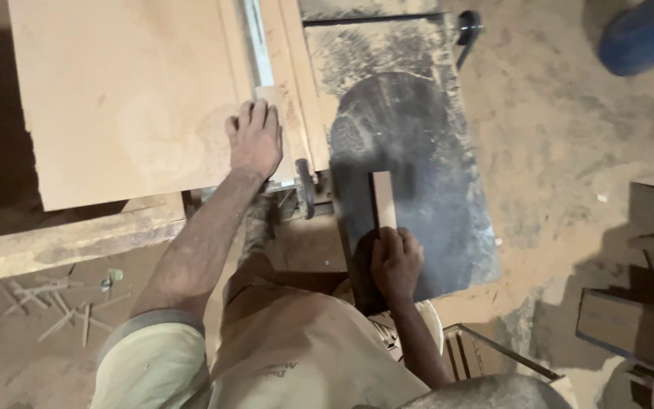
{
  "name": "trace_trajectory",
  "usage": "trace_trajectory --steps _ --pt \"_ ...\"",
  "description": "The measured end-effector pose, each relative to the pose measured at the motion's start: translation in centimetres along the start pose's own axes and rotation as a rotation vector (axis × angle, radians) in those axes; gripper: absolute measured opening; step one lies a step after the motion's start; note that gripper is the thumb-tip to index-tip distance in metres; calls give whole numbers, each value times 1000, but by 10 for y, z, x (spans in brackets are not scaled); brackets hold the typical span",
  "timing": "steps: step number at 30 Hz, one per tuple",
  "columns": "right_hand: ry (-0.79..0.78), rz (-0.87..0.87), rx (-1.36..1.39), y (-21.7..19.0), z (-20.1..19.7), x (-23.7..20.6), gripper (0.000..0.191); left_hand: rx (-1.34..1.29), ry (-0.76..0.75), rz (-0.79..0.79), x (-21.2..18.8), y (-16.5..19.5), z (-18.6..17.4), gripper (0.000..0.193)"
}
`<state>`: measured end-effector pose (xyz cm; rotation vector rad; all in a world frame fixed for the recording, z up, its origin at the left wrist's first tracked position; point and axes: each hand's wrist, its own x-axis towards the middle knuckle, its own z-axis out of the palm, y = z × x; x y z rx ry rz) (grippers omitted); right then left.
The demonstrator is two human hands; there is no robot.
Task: The person cuts small wooden strips into shorter pieces on a table saw, holding each strip against the fence and pushing it through the blade. They stack the cut pieces on the saw table, then gather the stack and place the cut strips into a bucket on the floor.
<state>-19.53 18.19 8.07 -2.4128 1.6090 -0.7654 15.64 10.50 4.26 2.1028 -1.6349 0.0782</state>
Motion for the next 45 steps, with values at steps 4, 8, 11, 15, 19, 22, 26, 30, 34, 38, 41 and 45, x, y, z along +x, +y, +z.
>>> trace_trajectory --steps 4,8,11,15,19,22,26,30,34,38,41,45 --pt "-39 -8 -51 6 11 1 28 65 -3 15 23 -10 3 43" --pt "-71 -21 -60 7 16 1 29 95 -31 16 58 -26 6 45" --pt "-108 -26 -166 9 17 3 32 115 -55 26 88 -40 12 49" --pt "-137 4 -65 9 17 6 32 105 -106 32 126 -62 24 51" --pt "-160 56 -118 4 17 6 33 118 -116 58 160 -85 32 51" --pt "-174 72 -148 4 18 3 34 132 -79 89 188 -102 38 49" --pt "-161 83 -139 9 20 -2 34 97 -63 110 227 -125 51 47" --pt "-127 100 -121 6 19 3 33 129 -78 102 272 -148 69 47" --pt "13 149 -148 -24 20 34 32 116 -94 71 333 -166 71 46" --pt "165 170 7 -78 21 83 34 0 108 83 366 -163 39 39" --pt "-83 302 194 -124 28 115 29 -193 380 57 330 -148 4 37" --pt "-292 -92 162 -174 37 147 30 -453 335 -61 179 -100 -47 15"
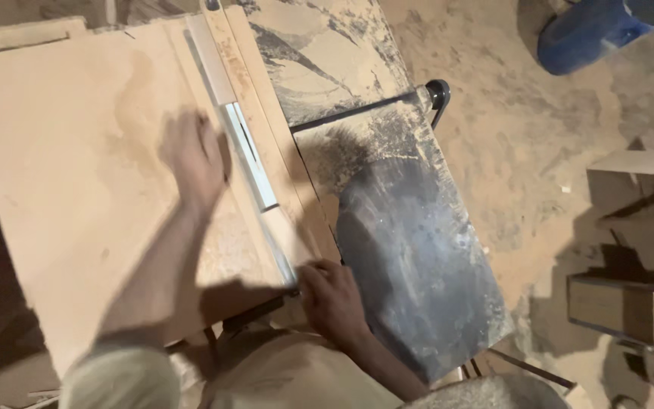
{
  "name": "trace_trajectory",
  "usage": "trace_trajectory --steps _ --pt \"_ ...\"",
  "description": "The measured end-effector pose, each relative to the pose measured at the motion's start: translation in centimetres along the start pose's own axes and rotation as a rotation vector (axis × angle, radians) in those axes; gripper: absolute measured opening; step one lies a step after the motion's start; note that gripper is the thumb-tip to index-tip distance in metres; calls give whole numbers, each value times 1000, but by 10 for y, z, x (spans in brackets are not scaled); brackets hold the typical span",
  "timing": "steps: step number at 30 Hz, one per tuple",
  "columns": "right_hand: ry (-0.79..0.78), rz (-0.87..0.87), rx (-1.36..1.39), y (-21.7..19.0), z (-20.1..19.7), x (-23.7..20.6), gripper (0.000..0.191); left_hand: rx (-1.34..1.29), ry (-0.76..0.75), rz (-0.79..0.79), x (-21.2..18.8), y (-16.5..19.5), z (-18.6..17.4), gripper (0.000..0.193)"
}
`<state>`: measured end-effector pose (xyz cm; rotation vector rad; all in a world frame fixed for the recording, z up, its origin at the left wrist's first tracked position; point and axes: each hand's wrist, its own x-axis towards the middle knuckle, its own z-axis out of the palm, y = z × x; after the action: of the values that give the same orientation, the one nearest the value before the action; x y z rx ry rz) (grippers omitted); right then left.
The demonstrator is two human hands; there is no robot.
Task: The person cuts small wooden strips into shorter pieces on a table saw, holding each strip against the fence and pushing it through the blade. They stack the cut pieces on the saw table, then gather the stack and place the cut strips into a bucket on the floor.
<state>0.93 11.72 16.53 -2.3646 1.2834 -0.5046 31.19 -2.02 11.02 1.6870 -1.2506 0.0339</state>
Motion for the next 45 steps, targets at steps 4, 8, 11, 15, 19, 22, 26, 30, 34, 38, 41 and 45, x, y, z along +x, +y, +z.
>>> trace_trajectory --steps 4,8,11,15,19,22,26,30,34,38,41,45 --pt "-223 16 -89 -19 3 20 25 -17 -221 -139 -128 55 -35 33" --pt "-130 -138 43 -7 1 16 30 143 -381 -70 -188 71 -16 48" --pt "61 -127 127 19 0 -14 31 235 -516 -157 -200 71 3 54" --pt "181 24 98 80 -7 -71 32 393 -540 -116 -200 73 15 59" --pt "213 228 78 144 -11 -125 31 468 -544 -101 -193 76 19 60" --pt "312 259 -192 174 -6 -152 34 526 -572 -102 -182 72 24 59" --pt "277 271 -310 184 11 -163 39 555 -576 -92 -157 57 33 58" --pt "238 290 -341 182 12 -160 41 541 -573 -104 -120 39 43 59" --pt "224 283 -348 179 8 -158 40 566 -585 -93 -84 15 54 57" --pt "161 269 -339 179 6 -156 43 586 -566 -50 -53 -9 67 59" --pt "162 281 -409 179 8 -158 45 622 -559 -7 -28 -26 74 60" --pt "113 348 -436 182 11 -164 45 569 -537 0 4 -55 87 56"
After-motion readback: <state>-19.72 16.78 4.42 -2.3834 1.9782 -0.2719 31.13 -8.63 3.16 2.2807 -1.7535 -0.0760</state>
